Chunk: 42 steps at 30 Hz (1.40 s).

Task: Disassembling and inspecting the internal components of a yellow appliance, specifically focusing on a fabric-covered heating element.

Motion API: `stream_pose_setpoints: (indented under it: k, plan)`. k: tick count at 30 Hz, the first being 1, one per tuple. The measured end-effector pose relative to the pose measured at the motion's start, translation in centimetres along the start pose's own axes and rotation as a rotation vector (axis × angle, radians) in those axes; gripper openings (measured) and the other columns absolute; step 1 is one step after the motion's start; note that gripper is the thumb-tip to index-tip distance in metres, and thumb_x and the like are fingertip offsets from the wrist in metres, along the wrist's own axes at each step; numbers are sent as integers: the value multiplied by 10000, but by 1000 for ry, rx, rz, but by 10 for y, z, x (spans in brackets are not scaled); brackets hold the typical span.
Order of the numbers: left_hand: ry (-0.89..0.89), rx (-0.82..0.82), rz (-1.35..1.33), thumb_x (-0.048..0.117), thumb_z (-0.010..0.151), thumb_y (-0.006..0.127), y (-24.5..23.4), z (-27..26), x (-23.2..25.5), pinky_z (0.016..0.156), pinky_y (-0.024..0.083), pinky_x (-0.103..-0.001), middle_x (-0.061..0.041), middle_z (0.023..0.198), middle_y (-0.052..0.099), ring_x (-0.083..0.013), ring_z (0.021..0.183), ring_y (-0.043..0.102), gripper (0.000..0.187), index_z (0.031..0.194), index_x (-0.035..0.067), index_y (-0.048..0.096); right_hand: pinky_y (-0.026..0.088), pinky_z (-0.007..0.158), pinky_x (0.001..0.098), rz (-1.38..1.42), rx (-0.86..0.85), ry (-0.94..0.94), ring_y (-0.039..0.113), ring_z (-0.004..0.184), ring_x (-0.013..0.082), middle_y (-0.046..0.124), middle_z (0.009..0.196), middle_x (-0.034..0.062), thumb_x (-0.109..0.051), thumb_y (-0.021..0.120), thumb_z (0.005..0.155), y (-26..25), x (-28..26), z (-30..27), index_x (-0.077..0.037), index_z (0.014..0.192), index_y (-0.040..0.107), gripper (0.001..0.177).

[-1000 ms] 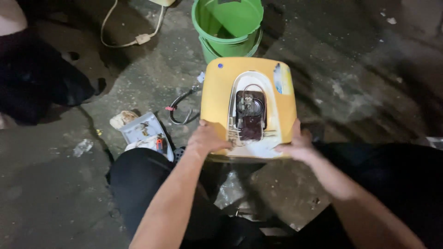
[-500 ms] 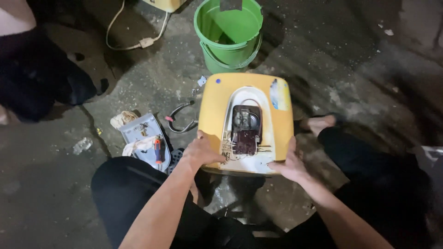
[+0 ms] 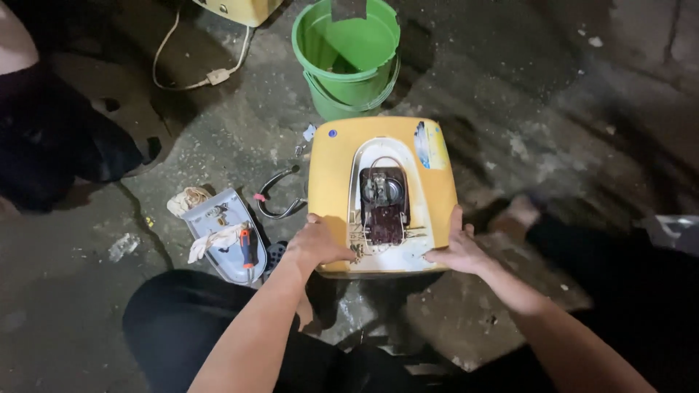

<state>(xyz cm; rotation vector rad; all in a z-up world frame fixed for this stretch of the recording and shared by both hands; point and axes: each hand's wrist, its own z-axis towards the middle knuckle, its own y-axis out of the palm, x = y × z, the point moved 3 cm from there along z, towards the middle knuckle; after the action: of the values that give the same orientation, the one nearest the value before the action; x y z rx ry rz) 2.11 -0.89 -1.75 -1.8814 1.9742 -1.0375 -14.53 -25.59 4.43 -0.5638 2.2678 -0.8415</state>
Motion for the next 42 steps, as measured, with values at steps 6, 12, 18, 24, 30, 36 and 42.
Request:
stream_pose_setpoints:
  k: [6,12,18,24,30,36,42]
  plan:
    - [-53,-17,-42,686,561,903,19,-4,4,1035,530,-550,-249,1403,549,-429,1306,575,1420,1461,-140,180,290,1205,576,-19,-76,-84,330,1447,576,356,1505,437,-484,883,672,-11,3,-1,-9,1640,69,1352]
    - [-138,42,-84,644,588,909,14,-43,30,996,532,-561,-251,1345,594,-430,1269,599,1362,1449,-114,175,232,1232,604,67,-29,-154,234,1470,596,197,1592,412,-455,912,619,-22,17,16,-152,1652,-125,1494]
    - [-81,31,-51,620,555,928,14,-27,10,949,572,-519,-226,1268,658,-387,1225,647,1265,1370,-89,270,66,1239,656,133,-34,-40,-14,1501,600,-48,1665,335,-453,885,726,-5,3,-29,-141,1658,-138,1419]
    - [-71,-7,79,598,549,924,12,-18,11,923,596,-512,-210,1237,671,-374,1203,665,1191,1311,-82,310,79,1240,643,78,-83,3,70,1511,585,184,1627,349,-508,890,737,18,33,-12,-48,1617,53,1299]
    - [33,-24,219,580,672,851,-21,-2,33,872,614,-510,-174,1216,692,-379,1179,679,954,1317,-59,559,171,1248,615,-35,-10,-98,161,1521,549,175,1615,387,-569,989,566,10,44,37,2,1641,112,1501]
    - [291,251,-176,494,944,465,-79,-18,94,969,557,-580,-219,1054,749,-434,1158,669,530,1070,59,741,265,1227,576,-140,245,-611,414,1443,423,467,1528,220,-308,809,704,21,0,63,-84,1416,608,772]
    - [364,383,-493,492,1022,338,-79,-31,116,1006,520,-578,-188,1014,766,-438,1144,670,553,1026,111,739,472,1083,500,-126,279,-445,601,1255,363,681,1234,139,-280,723,803,11,-78,57,-132,1258,721,479]
